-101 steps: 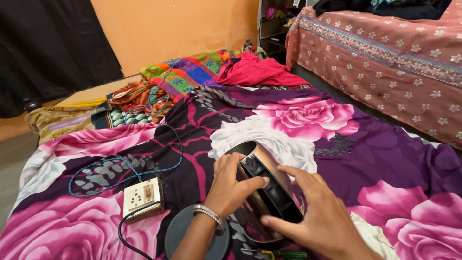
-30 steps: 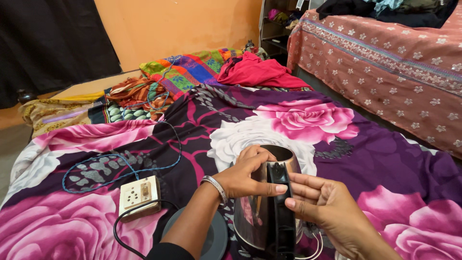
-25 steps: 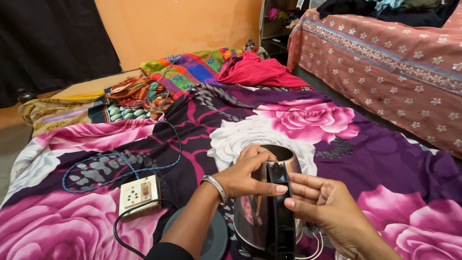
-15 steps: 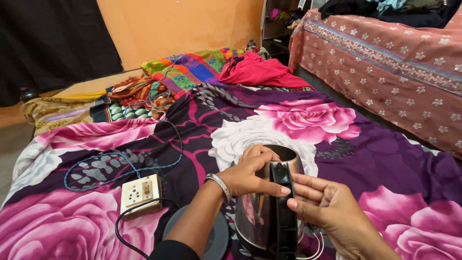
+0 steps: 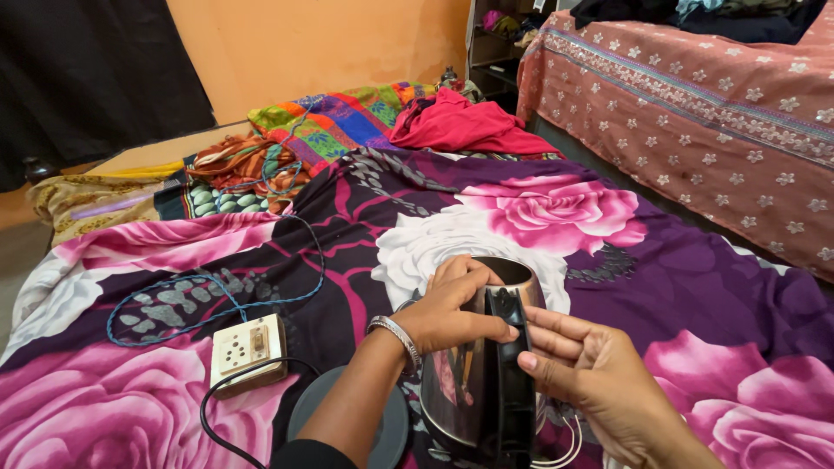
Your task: The person works on a stainless steel electric kettle lying on a bed, using a screwdriver to unscrew and pry the black handle and base housing away from the metal body. They manipulate the detached housing and lid components, reposition the kettle, and continue unscrewing the housing at the base.
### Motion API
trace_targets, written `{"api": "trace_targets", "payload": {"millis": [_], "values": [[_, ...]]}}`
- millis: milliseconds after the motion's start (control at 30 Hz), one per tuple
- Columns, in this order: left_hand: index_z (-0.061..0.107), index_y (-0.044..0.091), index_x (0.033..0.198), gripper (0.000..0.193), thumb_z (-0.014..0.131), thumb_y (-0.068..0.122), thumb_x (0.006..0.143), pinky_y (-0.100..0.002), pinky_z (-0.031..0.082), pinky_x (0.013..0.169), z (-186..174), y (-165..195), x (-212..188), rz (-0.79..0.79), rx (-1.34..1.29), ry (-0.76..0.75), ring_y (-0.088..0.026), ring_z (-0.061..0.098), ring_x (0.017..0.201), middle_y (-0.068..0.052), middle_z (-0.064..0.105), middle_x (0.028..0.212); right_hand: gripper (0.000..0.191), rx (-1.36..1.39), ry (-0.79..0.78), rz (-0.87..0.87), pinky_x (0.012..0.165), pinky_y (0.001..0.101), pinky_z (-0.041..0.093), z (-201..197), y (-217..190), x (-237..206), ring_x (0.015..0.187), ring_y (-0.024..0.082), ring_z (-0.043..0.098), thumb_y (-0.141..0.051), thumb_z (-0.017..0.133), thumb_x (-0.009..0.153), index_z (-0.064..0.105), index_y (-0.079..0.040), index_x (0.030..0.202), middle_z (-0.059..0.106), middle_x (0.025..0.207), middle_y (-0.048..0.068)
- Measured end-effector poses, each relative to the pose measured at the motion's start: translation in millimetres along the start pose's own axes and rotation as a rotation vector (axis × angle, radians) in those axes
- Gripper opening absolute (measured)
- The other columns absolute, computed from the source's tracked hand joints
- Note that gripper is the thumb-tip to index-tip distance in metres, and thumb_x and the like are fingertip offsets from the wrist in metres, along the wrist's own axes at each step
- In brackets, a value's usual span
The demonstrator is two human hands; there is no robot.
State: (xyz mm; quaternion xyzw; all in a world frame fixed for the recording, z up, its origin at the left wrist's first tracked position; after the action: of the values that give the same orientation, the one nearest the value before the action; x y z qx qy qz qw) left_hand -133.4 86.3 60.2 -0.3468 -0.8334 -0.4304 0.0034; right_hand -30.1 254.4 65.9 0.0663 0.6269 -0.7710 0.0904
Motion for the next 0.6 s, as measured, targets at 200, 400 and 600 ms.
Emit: {"api": "trace_targets", "payload": {"millis": [200, 400, 600], "values": [[0.068, 0.011, 0.116, 0.066, 0.081, 0.051, 0.065, -0.034, 0.032, 0.108, -2.8, 0.6, -3.0, -0.002, -0.008, 0.008, -0.024, 0.048, 0.122, -0.006, 0.054, 0.116, 0.068, -0.019, -0.022, 0.008, 0.074, 0.0273, 0.058, 0.1, 0.3, 5.0, 0.091, 0.011, 0.072, -0.003, 0.076, 0.078, 0.056, 0.001, 0.143, 0.077, 0.129, 0.012], [0.068, 0.011, 0.115, 0.062, 0.079, 0.049, 0.067, -0.035, 0.033, 0.109, -1.8, 0.2, -3.2, 0.022, -0.025, 0.022, -0.025, 0.047, 0.123, -0.006, 0.054, 0.116, 0.069, -0.023, -0.021, 0.01, 0.073, 0.0261, 0.057, -0.7, -0.9, 5.4, 0.09, 0.01, 0.071, -0.004, 0.077, 0.078, 0.056, 0.0, 0.144, 0.077, 0.129, 0.011], [0.069, 0.011, 0.112, 0.058, 0.08, 0.046, 0.066, -0.035, 0.032, 0.111, -2.6, 0.1, -4.7, 0.035, -0.029, 0.019, -0.025, 0.047, 0.124, -0.006, 0.054, 0.116, 0.071, -0.053, -0.01, 0.032, 0.072, 0.0258, 0.056, -0.7, 0.7, 5.1, 0.089, 0.009, 0.071, -0.005, 0.078, 0.076, 0.057, 0.0, 0.143, 0.078, 0.128, 0.011]]}}
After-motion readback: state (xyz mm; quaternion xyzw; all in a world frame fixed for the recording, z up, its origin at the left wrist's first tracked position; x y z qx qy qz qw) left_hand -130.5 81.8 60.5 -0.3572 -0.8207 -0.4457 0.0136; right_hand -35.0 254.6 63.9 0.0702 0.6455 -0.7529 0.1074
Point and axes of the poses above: each hand's wrist, its own x-axis towards the middle knuckle, its own z-axis out of the palm, y = z × x, the point moved 5 cm from there along x, towards the middle knuckle
